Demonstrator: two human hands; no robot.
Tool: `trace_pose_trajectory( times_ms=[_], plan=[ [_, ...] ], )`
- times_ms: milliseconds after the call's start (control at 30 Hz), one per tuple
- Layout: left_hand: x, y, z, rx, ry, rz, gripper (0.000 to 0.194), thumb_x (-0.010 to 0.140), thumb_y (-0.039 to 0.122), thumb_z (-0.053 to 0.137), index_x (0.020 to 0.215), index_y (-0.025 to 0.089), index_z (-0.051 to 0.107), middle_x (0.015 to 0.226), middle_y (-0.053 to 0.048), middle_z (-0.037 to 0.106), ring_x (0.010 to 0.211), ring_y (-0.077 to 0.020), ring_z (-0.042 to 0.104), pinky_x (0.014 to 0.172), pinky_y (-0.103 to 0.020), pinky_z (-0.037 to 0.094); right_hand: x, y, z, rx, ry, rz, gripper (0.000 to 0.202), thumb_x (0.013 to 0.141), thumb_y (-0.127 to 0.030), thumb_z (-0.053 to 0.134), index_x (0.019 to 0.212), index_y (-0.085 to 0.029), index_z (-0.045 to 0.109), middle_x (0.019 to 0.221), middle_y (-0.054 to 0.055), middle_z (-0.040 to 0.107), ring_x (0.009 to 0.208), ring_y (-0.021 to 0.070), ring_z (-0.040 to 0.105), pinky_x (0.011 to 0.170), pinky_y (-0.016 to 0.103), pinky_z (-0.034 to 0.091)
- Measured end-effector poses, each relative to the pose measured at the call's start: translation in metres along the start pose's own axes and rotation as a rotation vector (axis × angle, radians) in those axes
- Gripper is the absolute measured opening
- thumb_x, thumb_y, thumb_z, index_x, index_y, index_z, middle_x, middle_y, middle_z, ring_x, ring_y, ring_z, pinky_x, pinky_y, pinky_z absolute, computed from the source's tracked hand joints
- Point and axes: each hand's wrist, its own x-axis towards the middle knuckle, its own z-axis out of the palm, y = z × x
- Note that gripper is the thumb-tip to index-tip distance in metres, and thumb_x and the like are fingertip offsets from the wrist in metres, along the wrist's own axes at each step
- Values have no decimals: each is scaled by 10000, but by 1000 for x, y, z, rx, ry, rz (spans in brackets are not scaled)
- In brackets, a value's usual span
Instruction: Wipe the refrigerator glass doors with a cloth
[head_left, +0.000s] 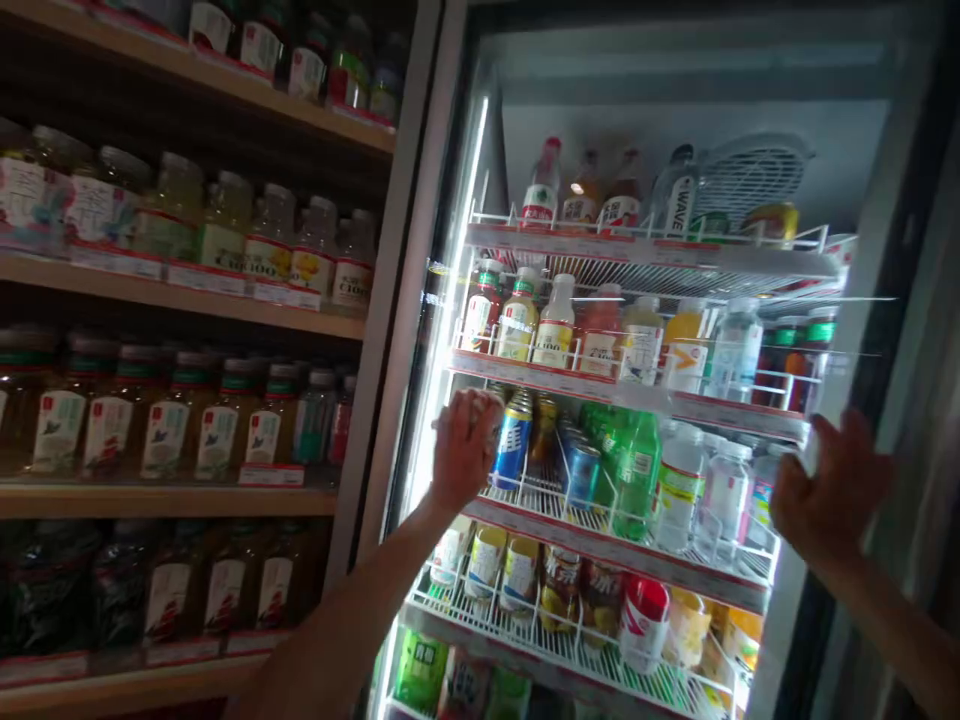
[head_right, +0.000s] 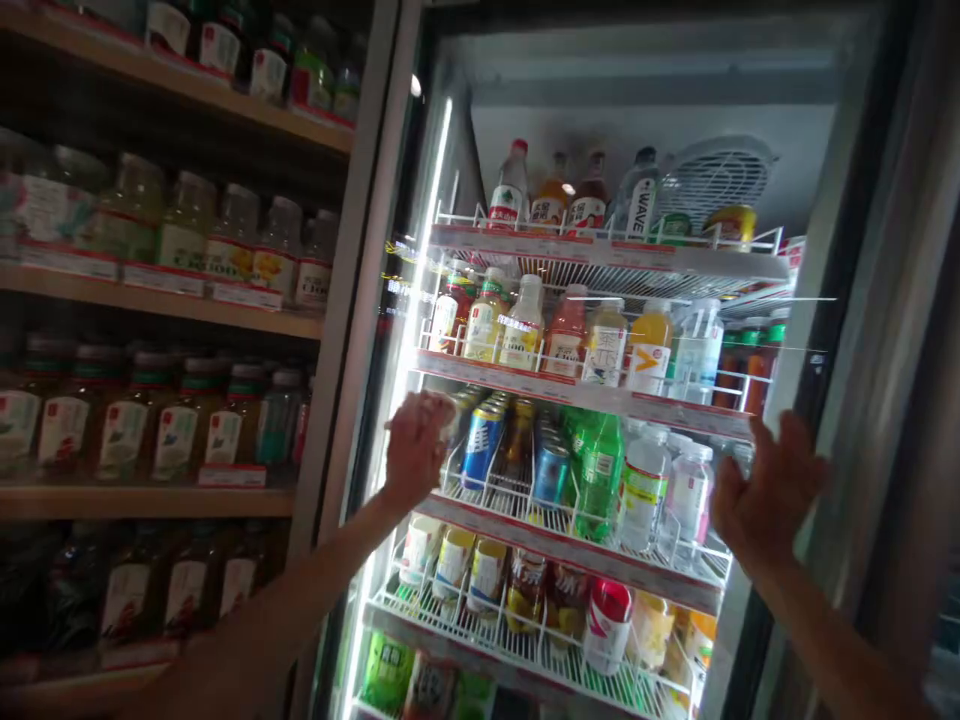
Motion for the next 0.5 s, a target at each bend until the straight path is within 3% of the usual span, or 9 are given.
trace_pose_trajectory(
  times_ms=[100,167,233,367,433,500],
  plan=[
    [-16,42,6,-88,-84,334,481,851,278,480,1330,270,437,1436,-53,393,1377,-254,252,1099,-417,266,4,-26,3,11,-20,-22,519,839,-295,432,1357,-262,422,1409,110,439,1290,319,417,1002,571,367],
    [-19,50,9,-128,-116,470,451,859,300,462,1309,307,457,1397,-15,449,1362,-230,287,1106,-403,256,2,-31,5,9,-6,-27,506,847,-299,421,1350,-252,434,1408,113,439,1296,310,411,1014,553,356],
    [-7,35,10,-113,-87,345,451,866,268,436,1315,299,450,1387,-27,459,1362,-225,289,1092,-401,281,-2,-26,6,6,-10,-25,503,851,-310,414,1347,-226,438,1404,128,441,1298,304,411,1021,538,349],
    [30,-12,12,-19,108,-172,519,866,210,428,1380,217,361,1456,-110,347,1387,-251,226,1076,-441,307,3,-27,8,1,17,-34,474,838,-324,437,1294,-207,492,1375,144,472,1277,314,435,994,531,374],
    [34,-11,12,-27,110,-181,528,857,201,440,1380,201,365,1482,-127,293,1391,-277,209,1085,-465,288,18,-43,-3,70,43,-17,445,849,-324,426,1275,-221,504,1348,134,502,1254,311,462,979,530,393],
    [22,9,10,-63,22,4,513,849,190,446,1359,214,401,1484,-113,294,1391,-285,210,1093,-462,272,33,-65,-28,207,-38,28,403,877,-336,391,1253,-255,515,1297,99,551,1208,276,513,975,496,424]
  ],
)
